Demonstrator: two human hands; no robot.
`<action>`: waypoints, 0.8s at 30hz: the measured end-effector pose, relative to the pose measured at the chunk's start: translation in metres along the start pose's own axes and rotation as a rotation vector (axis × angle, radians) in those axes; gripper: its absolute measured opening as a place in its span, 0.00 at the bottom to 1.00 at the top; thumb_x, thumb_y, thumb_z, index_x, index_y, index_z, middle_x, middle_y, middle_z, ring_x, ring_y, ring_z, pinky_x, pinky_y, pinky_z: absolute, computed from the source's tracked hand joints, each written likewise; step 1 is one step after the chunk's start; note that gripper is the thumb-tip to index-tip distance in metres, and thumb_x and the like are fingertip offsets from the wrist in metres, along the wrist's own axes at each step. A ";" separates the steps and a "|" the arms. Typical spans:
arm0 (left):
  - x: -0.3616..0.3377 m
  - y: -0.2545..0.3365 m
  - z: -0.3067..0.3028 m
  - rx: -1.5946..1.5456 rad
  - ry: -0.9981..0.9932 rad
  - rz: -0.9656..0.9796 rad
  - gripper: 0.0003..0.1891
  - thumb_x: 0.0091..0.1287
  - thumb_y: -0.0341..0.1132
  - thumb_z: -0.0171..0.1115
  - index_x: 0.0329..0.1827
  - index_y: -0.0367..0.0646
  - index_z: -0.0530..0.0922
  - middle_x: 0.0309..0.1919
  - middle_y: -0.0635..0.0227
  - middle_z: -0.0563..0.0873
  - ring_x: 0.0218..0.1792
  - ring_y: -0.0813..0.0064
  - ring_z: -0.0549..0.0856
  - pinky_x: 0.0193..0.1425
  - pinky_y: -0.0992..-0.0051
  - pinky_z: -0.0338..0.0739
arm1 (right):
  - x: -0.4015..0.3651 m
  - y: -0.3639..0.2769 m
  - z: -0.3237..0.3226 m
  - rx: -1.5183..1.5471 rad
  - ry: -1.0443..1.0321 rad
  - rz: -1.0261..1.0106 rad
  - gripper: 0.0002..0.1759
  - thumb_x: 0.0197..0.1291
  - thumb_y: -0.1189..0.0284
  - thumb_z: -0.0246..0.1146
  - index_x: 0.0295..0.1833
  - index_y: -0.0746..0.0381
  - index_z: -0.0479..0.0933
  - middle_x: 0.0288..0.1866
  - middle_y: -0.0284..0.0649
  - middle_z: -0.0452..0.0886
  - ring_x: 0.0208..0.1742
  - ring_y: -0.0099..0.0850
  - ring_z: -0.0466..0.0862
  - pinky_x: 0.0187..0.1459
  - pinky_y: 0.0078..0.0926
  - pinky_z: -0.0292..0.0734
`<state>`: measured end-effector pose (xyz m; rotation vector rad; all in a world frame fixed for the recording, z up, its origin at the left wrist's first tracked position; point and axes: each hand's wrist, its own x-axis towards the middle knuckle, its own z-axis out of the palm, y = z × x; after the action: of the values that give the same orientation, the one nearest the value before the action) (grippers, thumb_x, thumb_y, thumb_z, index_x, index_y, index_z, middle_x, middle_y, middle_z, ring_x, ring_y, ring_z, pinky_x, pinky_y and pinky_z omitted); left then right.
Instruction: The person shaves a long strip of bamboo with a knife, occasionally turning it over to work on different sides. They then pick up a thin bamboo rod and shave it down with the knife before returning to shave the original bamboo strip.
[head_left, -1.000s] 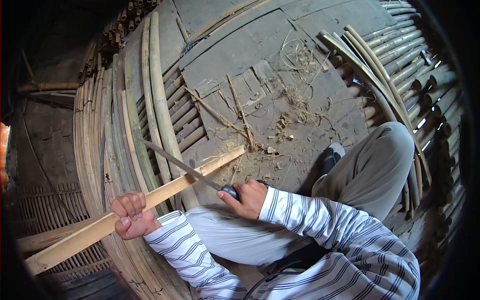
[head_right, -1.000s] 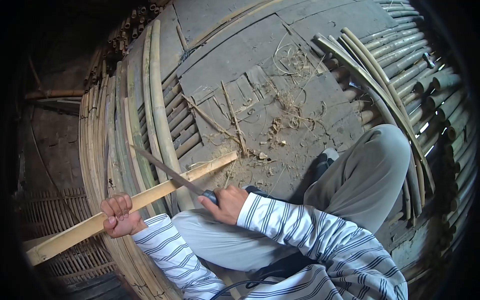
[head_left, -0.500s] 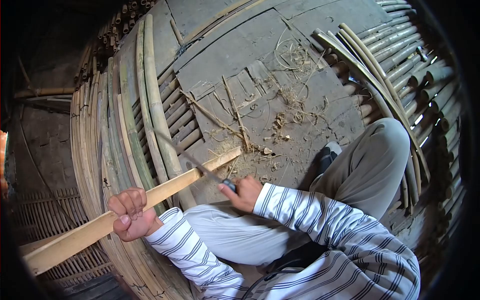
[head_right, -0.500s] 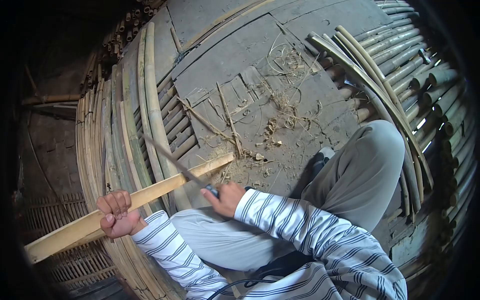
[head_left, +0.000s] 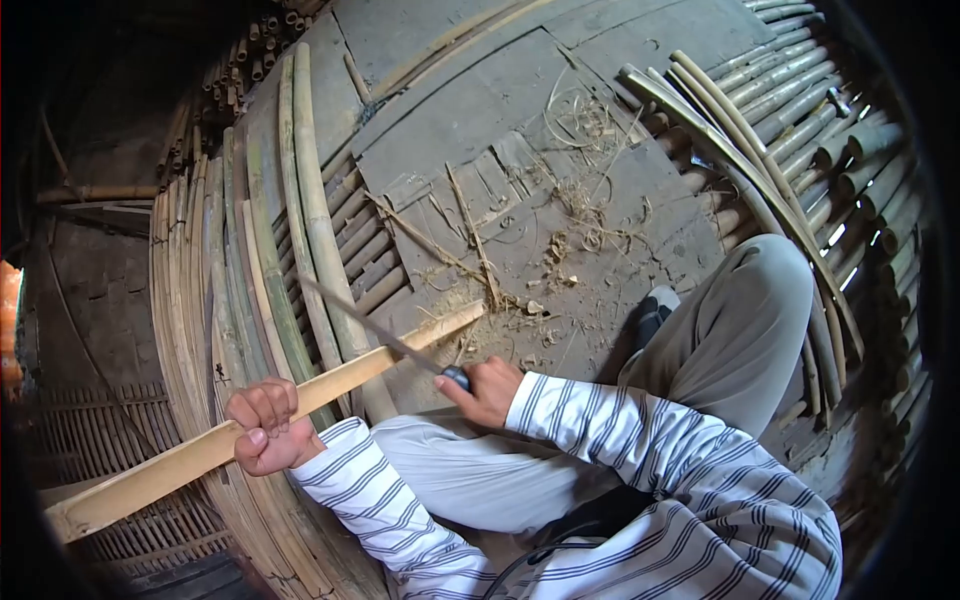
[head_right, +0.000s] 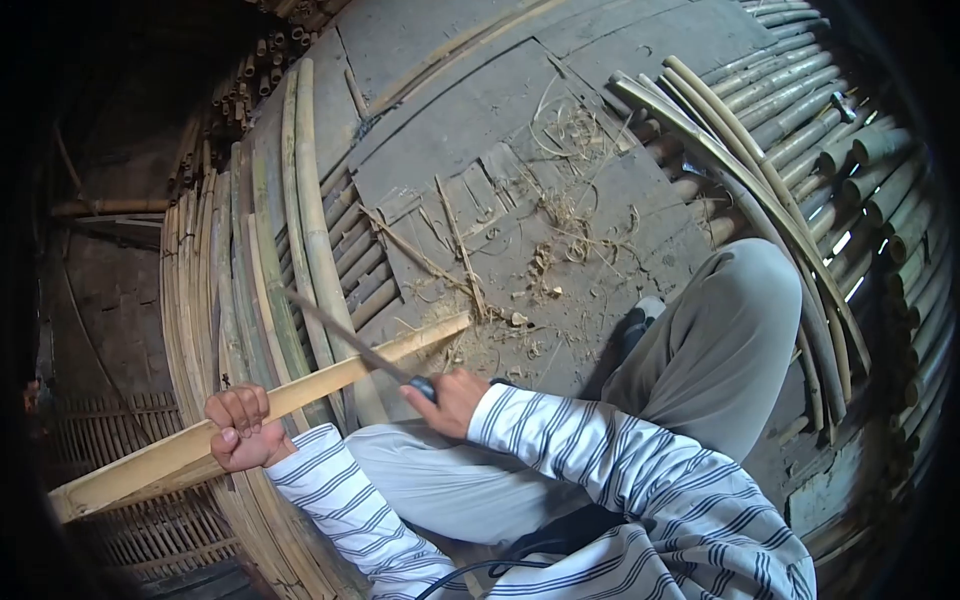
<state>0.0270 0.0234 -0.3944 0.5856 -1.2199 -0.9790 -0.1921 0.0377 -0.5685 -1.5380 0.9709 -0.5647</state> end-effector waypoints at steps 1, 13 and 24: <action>-0.001 -0.001 0.003 -0.007 0.006 0.002 0.12 0.43 0.29 0.52 0.15 0.50 0.55 0.08 0.77 0.58 0.08 0.85 0.52 0.14 0.81 0.46 | -0.006 -0.014 -0.003 -0.026 -0.030 0.014 0.37 0.68 0.44 0.50 0.31 0.72 0.81 0.18 0.61 0.79 0.26 0.57 0.85 0.36 0.48 0.83; 0.000 -0.001 0.001 -0.034 0.006 0.019 0.13 0.43 0.29 0.53 0.15 0.49 0.56 0.08 0.77 0.58 0.09 0.85 0.51 0.13 0.81 0.46 | 0.030 0.053 0.002 -0.100 -0.054 0.253 0.42 0.67 0.41 0.50 0.28 0.74 0.82 0.21 0.60 0.80 0.31 0.55 0.86 0.43 0.45 0.83; 0.003 -0.002 -0.005 -0.036 -0.034 -0.011 0.13 0.43 0.29 0.53 0.15 0.50 0.56 0.08 0.77 0.59 0.08 0.85 0.51 0.13 0.82 0.47 | 0.033 0.066 0.005 -0.129 -0.124 0.369 0.40 0.66 0.39 0.47 0.35 0.68 0.84 0.28 0.57 0.84 0.34 0.54 0.87 0.44 0.47 0.83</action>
<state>0.0317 0.0196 -0.3959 0.5496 -1.2275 -1.0216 -0.1881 0.0145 -0.6386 -1.4400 1.1771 -0.1470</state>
